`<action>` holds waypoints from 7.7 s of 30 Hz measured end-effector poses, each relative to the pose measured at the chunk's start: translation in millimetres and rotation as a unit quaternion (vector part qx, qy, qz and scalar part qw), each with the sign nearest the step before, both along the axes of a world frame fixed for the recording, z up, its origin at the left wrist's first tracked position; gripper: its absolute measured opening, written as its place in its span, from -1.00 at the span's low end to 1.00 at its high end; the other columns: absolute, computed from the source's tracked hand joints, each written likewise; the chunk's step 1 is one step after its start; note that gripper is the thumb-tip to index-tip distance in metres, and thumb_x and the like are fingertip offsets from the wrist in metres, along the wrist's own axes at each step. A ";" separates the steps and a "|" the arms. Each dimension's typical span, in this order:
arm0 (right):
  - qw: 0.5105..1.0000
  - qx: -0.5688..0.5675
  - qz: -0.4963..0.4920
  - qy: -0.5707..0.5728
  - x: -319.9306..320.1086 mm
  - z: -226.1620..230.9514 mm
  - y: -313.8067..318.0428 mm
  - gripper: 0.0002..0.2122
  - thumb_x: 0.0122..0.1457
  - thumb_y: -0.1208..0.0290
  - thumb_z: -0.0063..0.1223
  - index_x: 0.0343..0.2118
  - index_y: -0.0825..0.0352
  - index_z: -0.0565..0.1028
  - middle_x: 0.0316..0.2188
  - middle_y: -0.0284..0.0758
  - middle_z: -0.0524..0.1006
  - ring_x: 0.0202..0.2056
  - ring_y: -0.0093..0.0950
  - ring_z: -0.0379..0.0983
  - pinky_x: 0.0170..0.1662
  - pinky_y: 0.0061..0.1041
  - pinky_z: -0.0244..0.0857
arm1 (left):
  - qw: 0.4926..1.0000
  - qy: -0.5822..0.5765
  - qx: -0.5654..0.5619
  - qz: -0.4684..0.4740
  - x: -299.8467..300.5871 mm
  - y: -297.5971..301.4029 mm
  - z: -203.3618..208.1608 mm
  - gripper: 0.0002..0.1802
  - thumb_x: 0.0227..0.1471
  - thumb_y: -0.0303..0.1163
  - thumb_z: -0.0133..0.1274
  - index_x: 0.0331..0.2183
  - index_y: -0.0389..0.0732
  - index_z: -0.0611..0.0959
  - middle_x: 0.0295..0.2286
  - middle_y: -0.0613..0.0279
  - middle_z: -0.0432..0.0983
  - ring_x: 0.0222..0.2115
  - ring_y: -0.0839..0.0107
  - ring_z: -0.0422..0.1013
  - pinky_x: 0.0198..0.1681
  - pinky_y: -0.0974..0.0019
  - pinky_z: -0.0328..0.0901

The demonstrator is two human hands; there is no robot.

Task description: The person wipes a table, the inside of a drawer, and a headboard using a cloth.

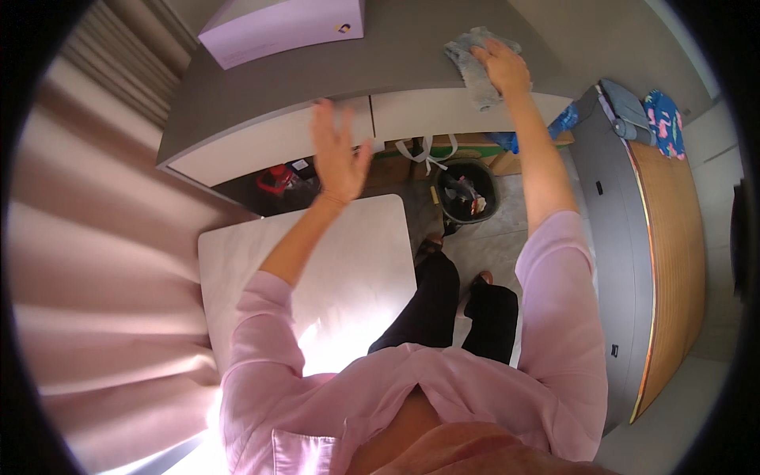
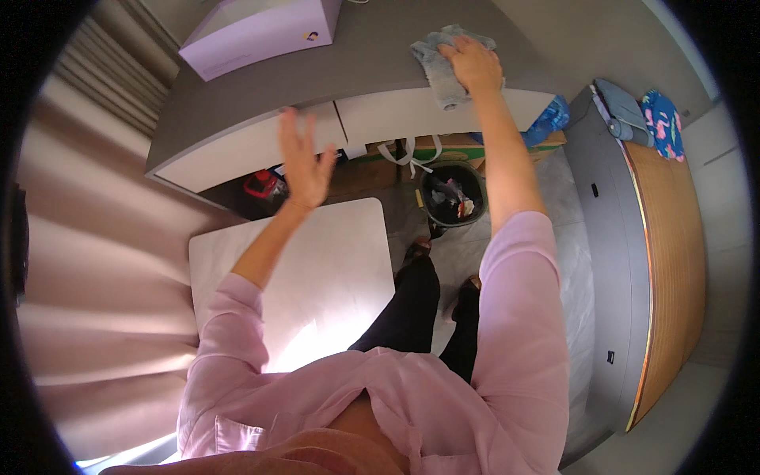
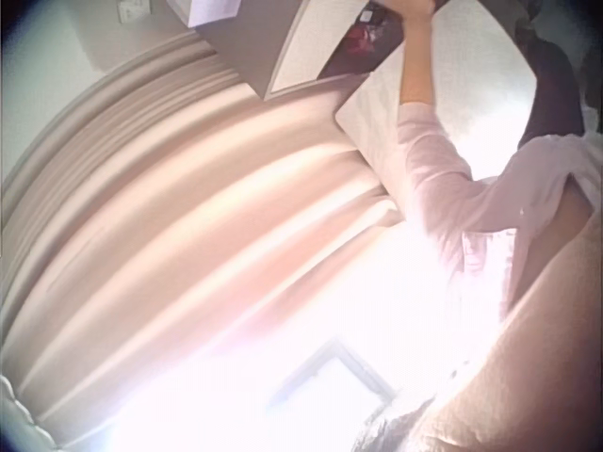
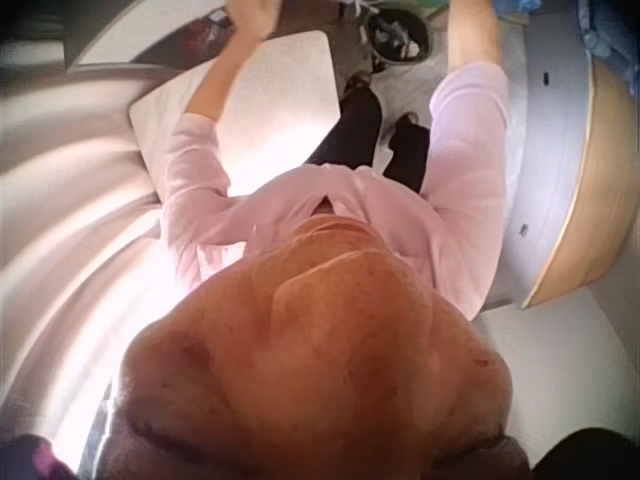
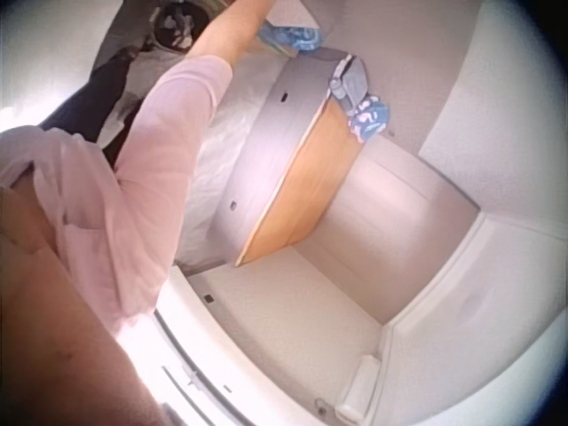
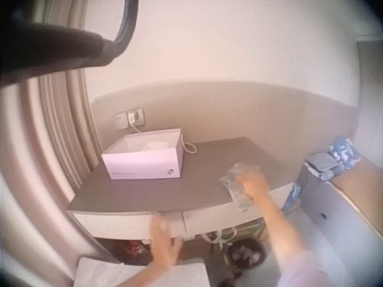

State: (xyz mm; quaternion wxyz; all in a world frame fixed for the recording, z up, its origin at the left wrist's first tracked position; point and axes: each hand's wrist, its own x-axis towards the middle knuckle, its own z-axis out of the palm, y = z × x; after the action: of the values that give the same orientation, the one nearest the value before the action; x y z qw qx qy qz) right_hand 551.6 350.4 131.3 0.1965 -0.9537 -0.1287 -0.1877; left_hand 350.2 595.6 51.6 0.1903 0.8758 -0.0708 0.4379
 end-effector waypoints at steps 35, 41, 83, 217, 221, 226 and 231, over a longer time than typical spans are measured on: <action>0.863 0.466 0.189 0.036 31.8 -5.3 -48.1 -0.62 -0.15 0.11 0.00 -0.45 0.39 0.55 -0.53 -0.25 0.52 -0.46 -0.45 0.42 -0.33 -0.50 0.23 | 0.374 0.232 -0.882 -0.168 -5.7 -120.3 -104.7 -0.97 -0.25 -0.47 -0.13 -0.59 -0.20 0.40 -0.60 0.24 0.34 -0.54 0.29 0.33 -0.33 0.20 0.27; 0.861 0.463 0.198 0.069 28.6 -3.8 -58.9 -0.69 -0.07 0.21 -0.04 -0.47 0.42 0.54 -0.49 -0.26 0.51 -0.45 -0.55 0.40 -0.34 -0.62 0.23 | 0.360 0.282 -0.874 -0.163 -82.5 -143.5 -105.9 -0.96 -0.24 -0.49 -0.10 -0.58 -0.23 0.43 -0.59 0.20 0.37 -0.55 0.33 0.35 -0.38 0.25 0.29; 0.700 0.711 0.060 0.013 -173.7 -6.0 -208.1 -0.50 0.02 0.08 -0.31 -0.31 0.54 0.40 -0.36 -0.02 0.44 -0.30 -0.18 0.35 -0.16 -0.27 0.23 | 0.334 0.414 -0.810 -0.247 -156.5 -129.5 -98.2 -0.84 -0.09 -0.45 -0.07 -0.37 -0.26 0.51 -0.43 0.15 0.43 -0.36 0.30 0.37 -0.31 0.22 0.26; 0.837 -0.003 0.542 -0.079 -361.3 -69.8 -30.6 -0.74 -0.21 0.22 0.21 -0.56 0.28 0.42 -0.61 -0.35 0.41 -0.58 -0.41 0.34 -0.51 -0.46 0.19 | 0.279 0.067 -0.956 -0.056 -344.7 -4.0 -88.2 -0.52 -0.01 0.01 -0.31 -0.18 -0.11 0.39 -0.24 0.20 0.37 -0.24 0.26 0.32 -0.20 0.18 0.25; 0.878 0.098 0.463 -0.063 -347.5 -53.5 -24.5 -0.72 -0.18 0.20 0.15 -0.52 0.32 0.42 -0.57 -0.31 0.42 -0.54 -0.40 0.36 -0.46 -0.46 0.21 | 0.283 0.078 -0.954 -0.055 -346.4 -3.9 -81.2 -0.52 -0.01 0.01 -0.30 -0.18 -0.12 0.40 -0.25 0.19 0.40 -0.25 0.28 0.34 -0.23 0.20 0.27; 0.898 0.233 0.370 0.045 -347.5 -37.5 -15.6 -0.68 -0.14 0.18 0.07 -0.46 0.37 0.41 -0.52 -0.26 0.43 -0.49 -0.39 0.37 -0.40 -0.46 0.23 | 0.284 0.104 -0.950 -0.077 -352.1 -1.4 -78.2 -0.52 0.00 0.00 -0.34 -0.19 -0.14 0.42 -0.30 0.17 0.43 -0.32 0.27 0.38 -0.29 0.21 0.30; 0.853 0.318 0.388 0.141 -356.3 -33.3 15.2 -0.64 -0.10 0.15 0.00 -0.40 0.41 0.41 -0.46 -0.22 0.44 -0.44 -0.38 0.38 -0.33 -0.45 0.25 | 0.319 0.214 -0.923 -0.027 -386.6 20.8 -71.7 -0.56 0.02 -0.10 -0.36 -0.36 -0.25 0.46 -0.49 0.08 0.47 -0.50 0.26 0.40 -0.47 0.28 0.30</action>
State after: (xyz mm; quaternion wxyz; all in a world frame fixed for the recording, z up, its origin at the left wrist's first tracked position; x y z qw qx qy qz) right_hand 195.3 365.7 98.0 0.5618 -0.7280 -0.3928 0.0101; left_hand -36.3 616.5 -20.1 0.8957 0.1961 0.3989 0.0127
